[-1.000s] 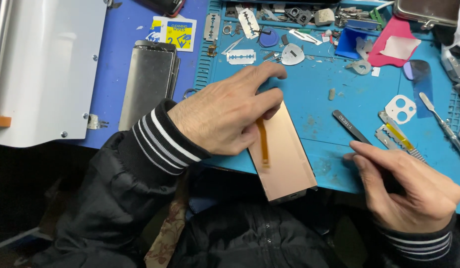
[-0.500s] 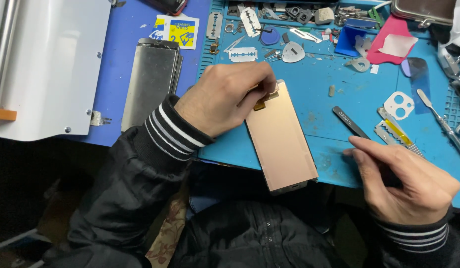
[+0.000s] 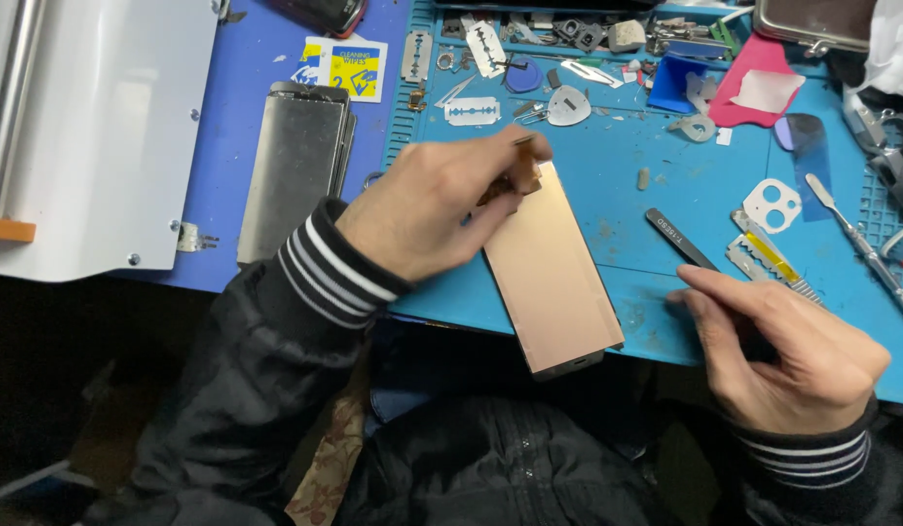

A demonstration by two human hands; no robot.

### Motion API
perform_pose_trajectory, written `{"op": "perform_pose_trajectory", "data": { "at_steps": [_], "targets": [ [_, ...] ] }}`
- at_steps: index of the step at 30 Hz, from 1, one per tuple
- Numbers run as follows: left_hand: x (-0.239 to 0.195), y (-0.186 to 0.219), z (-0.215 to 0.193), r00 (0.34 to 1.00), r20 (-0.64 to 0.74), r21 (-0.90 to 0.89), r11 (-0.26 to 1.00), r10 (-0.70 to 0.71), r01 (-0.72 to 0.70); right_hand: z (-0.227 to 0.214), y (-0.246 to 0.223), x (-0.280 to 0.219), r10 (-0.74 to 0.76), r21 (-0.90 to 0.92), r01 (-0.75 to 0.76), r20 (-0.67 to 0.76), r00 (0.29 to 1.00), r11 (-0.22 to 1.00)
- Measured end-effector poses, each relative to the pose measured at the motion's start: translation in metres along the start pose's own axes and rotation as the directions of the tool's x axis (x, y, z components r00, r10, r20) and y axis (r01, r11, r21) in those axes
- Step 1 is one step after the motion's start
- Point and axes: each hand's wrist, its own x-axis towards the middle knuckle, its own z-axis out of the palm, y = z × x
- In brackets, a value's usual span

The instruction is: Repairing or remanufacturing a smartphone screen assembly.

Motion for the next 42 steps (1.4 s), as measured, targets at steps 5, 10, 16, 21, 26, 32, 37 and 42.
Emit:
{"op": "perform_pose_trajectory", "data": {
  "at_steps": [5,10,16,21,26,32,37,42],
  "targets": [
    [-0.016,0.026,0.013,0.985,-0.024,0.347,0.925,0.173,-0.155,0.000,0.002,0.002,0.021,-0.009,-0.021,-0.032,0.999,1.000],
    [-0.031,0.041,0.022,0.984,-0.133,0.443,0.895,0.117,-0.047,0.002,0.001,0.004,-0.006,0.003,0.006,-0.043,0.999,1.000],
    [-0.050,0.045,0.017,0.941,-0.316,0.479,0.877,0.122,0.047,0.003,-0.004,0.003,0.016,-0.027,-0.017,-0.030,0.999,0.999],
    [-0.049,0.042,0.015,0.943,-0.304,0.498,0.867,0.137,0.035,0.003,-0.011,0.005,0.028,-0.054,-0.027,0.000,1.000,0.998],
    [-0.048,0.035,0.027,0.968,-0.248,0.522,0.848,0.042,0.097,0.005,-0.012,0.006,0.054,-0.054,-0.053,0.013,0.998,0.997],
    [-0.049,0.040,0.029,0.968,-0.249,0.423,0.901,0.017,0.093,0.005,-0.002,0.003,0.033,-0.053,-0.029,0.071,0.997,0.998],
    [-0.047,0.038,0.025,0.939,-0.313,0.312,0.949,0.143,-0.041,0.000,0.007,-0.006,0.057,-0.165,-0.038,0.112,0.992,0.986],
    [-0.042,0.041,0.024,0.945,-0.283,0.258,0.962,0.163,-0.089,0.016,-0.006,0.010,-0.004,-0.187,-0.023,-0.143,0.990,0.982]
  ]
}}
